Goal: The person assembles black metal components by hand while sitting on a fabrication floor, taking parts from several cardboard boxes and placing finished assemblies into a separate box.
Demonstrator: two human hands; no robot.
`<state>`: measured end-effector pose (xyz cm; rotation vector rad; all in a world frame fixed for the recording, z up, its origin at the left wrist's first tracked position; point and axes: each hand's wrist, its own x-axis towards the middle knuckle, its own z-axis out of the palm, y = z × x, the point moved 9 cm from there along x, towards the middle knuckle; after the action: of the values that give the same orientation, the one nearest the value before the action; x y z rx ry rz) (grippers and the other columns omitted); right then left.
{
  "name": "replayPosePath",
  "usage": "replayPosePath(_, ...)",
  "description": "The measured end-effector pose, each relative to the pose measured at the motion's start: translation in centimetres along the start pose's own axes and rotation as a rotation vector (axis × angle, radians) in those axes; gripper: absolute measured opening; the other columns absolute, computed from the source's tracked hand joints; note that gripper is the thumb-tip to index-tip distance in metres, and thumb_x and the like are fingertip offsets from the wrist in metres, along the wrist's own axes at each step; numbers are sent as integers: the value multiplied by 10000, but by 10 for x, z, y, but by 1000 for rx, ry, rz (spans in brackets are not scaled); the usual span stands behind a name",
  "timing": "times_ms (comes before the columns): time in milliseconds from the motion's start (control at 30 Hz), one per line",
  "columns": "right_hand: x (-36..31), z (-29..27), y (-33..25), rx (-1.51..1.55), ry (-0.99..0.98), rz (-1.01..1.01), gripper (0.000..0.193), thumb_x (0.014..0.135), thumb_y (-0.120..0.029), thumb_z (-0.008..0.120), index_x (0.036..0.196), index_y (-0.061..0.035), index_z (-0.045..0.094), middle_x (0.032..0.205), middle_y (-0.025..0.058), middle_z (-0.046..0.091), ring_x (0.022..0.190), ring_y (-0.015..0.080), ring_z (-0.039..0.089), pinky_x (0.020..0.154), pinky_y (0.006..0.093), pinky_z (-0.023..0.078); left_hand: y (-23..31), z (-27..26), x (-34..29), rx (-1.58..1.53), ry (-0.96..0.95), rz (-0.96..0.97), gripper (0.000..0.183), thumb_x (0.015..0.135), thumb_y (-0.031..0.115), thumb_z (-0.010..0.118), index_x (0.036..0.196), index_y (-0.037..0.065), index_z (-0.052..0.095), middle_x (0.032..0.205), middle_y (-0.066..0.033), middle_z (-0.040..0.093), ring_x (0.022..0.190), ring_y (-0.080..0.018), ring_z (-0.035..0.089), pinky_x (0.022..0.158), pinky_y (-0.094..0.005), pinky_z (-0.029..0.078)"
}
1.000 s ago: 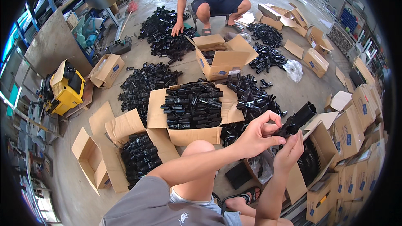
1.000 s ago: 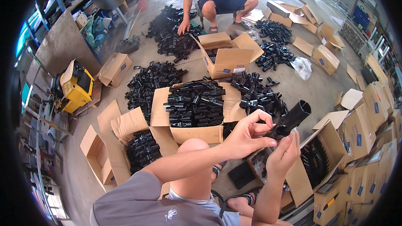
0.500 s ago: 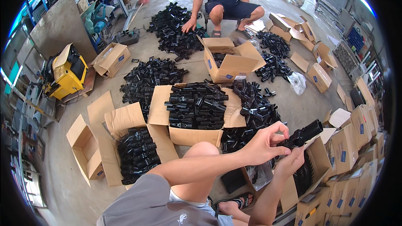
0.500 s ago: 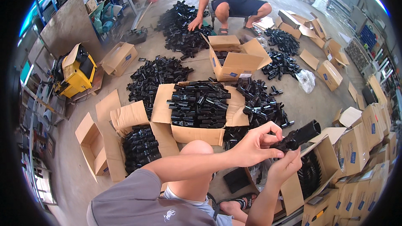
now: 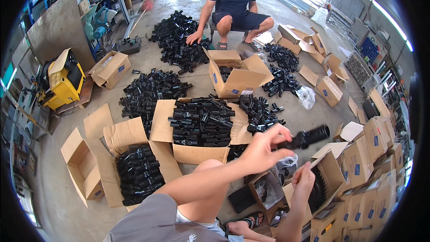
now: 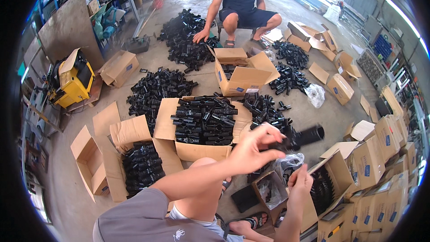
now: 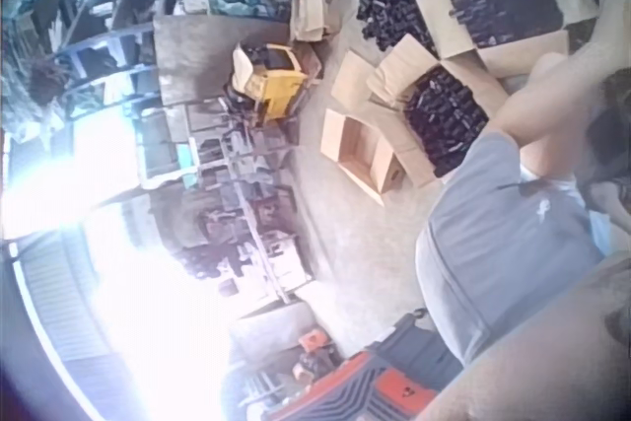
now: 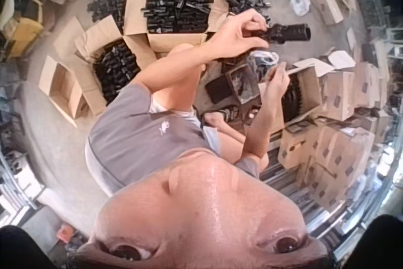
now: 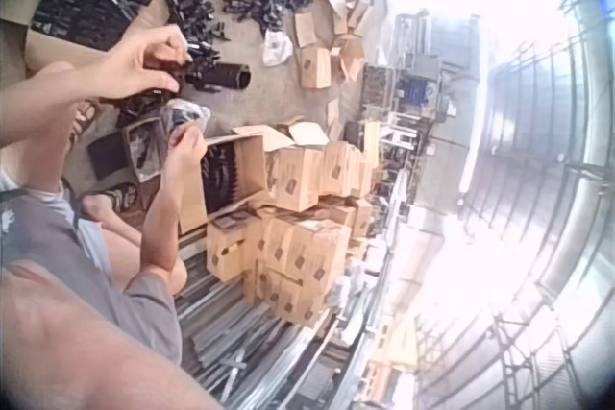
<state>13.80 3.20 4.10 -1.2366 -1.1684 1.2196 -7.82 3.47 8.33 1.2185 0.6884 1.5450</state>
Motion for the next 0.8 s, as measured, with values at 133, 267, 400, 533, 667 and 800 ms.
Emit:
replayPosePath(133, -16, -39, 27, -671, -181, 7, 502, 1103, -313, 497, 710, -20, 602, 615, 34, 559, 557, 90, 507, 515, 281, 384, 47, -77, -34, -209, 223, 56, 494, 874, -123, 737, 1286, 52, 527, 1206, -99, 726, 1091, -167, 691, 966, -318, 556)
replayPosePath(267, -18, -150, 100, -1095, -276, 153, 348, 1062, -228, 538, 842, 7, 671, 671, 65, 637, 615, 122, 621, 561, 296, 496, 18, -192, -145, -293, 508, -163, 524, 930, 44, 749, 1415, 27, 548, 1206, -129, 731, 1079, -220, 722, 1013, -380, 566)
replayPosePath(400, -27, -238, 168, -1136, -374, 383, 279, 1075, -245, 529, 1018, -11, 670, 728, 53, 650, 614, 124, 630, 541, 283, 480, -5, -294, -320, -85, 892, -458, 445, 975, 174, 736, 1359, -9, 607, 1207, -100, 729, 1095, -191, 703, 972, -343, 570)
replayPosePath(533, 1, -219, 187, -1097, -431, 388, 291, 1084, -264, 538, 1171, -12, 655, 812, 48, 644, 658, 125, 615, 589, 287, 483, 46, -350, -500, 304, 1180, -702, 505, 956, 122, 741, 1393, -64, 569, 1227, -94, 723, 1055, -188, 705, 909, -333, 568)
replayPosePath(667, 15, -226, 204, -1161, -475, 380, 289, 1080, -258, 550, 1194, -12, 652, 841, 52, 654, 676, 121, 617, 604, 287, 494, 50, -392, -602, 642, 1239, -844, 452, 871, 55, 767, 1304, -20, 660, 1151, -124, 761, 1012, -258, 735, 877, -369, 568)
replayPosePath(800, 12, -223, 200, -1183, -493, 378, 281, 1077, -248, 558, 1203, -15, 652, 853, 47, 657, 692, 115, 616, 605, 281, 493, 86, -378, -573, 1571, 862, -1002, 325, 765, -16, 709, 1049, 128, 775, 1011, -215, 744, 971, -395, 719, 867, -472, 567)
